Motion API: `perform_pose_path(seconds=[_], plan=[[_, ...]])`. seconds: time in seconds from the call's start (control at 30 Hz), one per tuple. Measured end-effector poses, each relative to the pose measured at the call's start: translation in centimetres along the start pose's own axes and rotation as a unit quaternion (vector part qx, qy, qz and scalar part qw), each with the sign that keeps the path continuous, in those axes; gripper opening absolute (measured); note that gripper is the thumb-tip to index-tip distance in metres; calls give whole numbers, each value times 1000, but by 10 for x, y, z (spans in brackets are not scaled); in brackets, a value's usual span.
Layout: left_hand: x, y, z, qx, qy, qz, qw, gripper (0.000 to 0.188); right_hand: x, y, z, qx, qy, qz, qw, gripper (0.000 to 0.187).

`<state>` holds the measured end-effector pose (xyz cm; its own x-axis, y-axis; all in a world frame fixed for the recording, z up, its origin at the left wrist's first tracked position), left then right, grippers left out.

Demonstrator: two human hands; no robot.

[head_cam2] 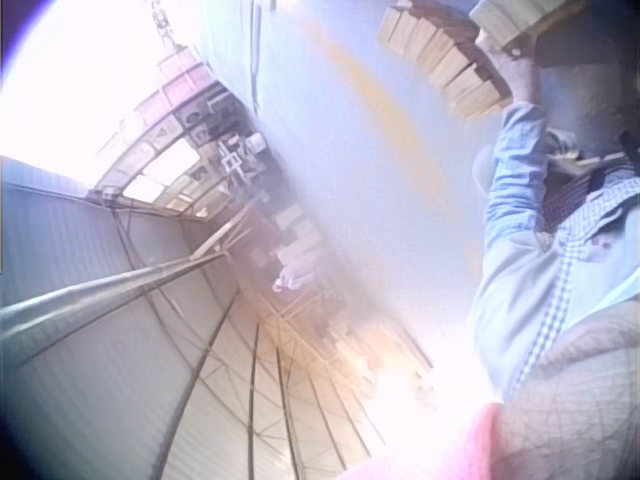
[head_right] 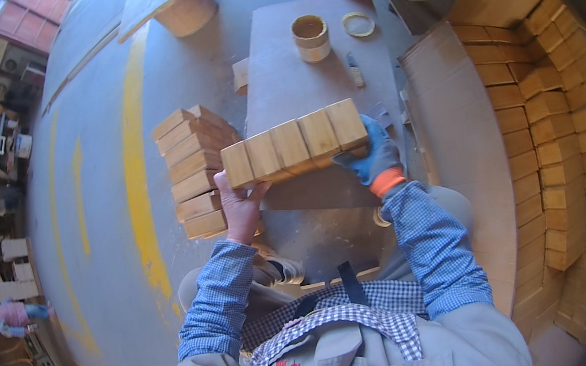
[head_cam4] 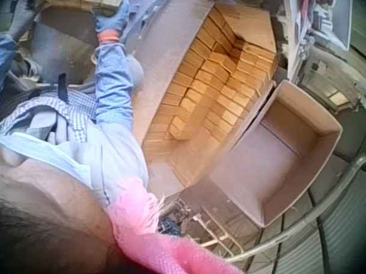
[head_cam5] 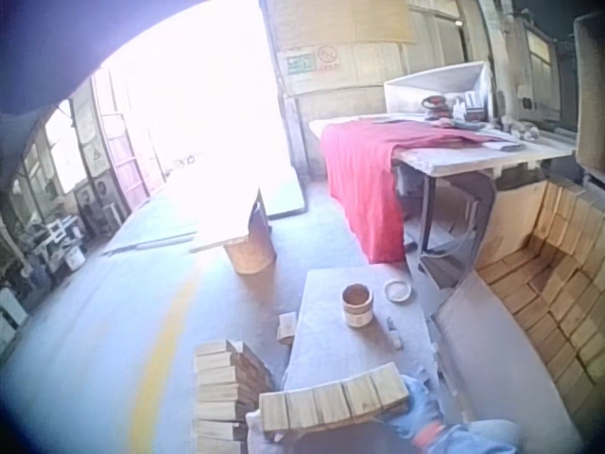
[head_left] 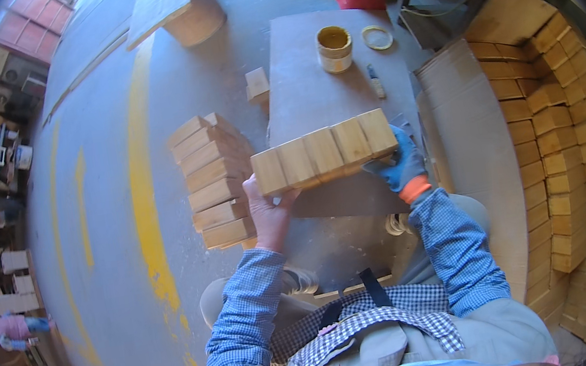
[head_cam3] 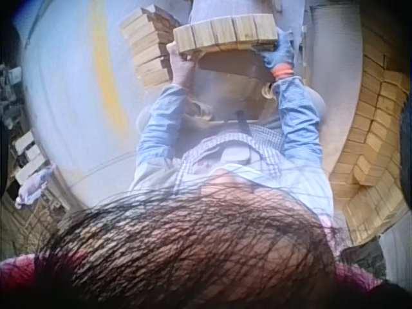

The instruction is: The person sits on the floor and assembles small wooden blocks by applying glue to their edges and pressing them together. They handle the blocks one at a time, occasionally stacking them and placing them into a nearby box.

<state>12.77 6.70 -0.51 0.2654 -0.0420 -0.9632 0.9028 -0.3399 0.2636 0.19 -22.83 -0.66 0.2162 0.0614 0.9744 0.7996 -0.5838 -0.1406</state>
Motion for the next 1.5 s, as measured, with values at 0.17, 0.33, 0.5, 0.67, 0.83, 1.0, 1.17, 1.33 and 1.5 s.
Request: perform_pose_path(seconds=[0.17, 0.33, 0.5, 0.67, 0.83, 1.0, 1.17, 1.33, 1.5], plan=[[10, -1, 0, 13, 50, 4, 999, 71, 12, -7, -3, -22, -84, 7, 996, 89], [1, -5, 4, 20, 25, -34, 999, 74, 19, -6, -13, 29, -115, 11, 993, 87], [-16, -10, 1, 27, -93, -127, 987, 68, -18, 15, -28, 65, 68, 102, 990, 81], [-15, -2, -5, -48, -256, -247, 933, 73, -65, 27, -37, 2, 200, 197, 960, 68], [-9, -1, -3, -94, -178, -284, 937, 51, -73, 40, -37, -29, 190, 182, 964, 58], [-12, 1, -1, -66, -208, -255, 942, 47, -68, 49, -31, -13, 175, 172, 969, 51], [-18, 8, 2, 30, -218, -216, 951, 46, -37, 37, -27, 58, 253, 70, 963, 43], [-18, 9, 2, 8, -216, -203, 955, 43, -13, 18, -31, 24, 119, 13, 993, 25], [-13, -6, 2, -19, -234, -204, 950, 36, -27, 8, -31, -26, 169, 116, 978, 19]])
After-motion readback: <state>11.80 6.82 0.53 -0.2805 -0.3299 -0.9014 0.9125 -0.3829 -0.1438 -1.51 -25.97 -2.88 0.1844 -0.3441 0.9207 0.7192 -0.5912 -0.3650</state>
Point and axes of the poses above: each hand's wrist, its own y-axis towards the middle knuckle, its own z-axis out of the palm, x = y × z, the point moved 7 cm from there along y, towards the middle knuckle, and after that the axes turned 10 degrees about z, right-handed, at the moved point
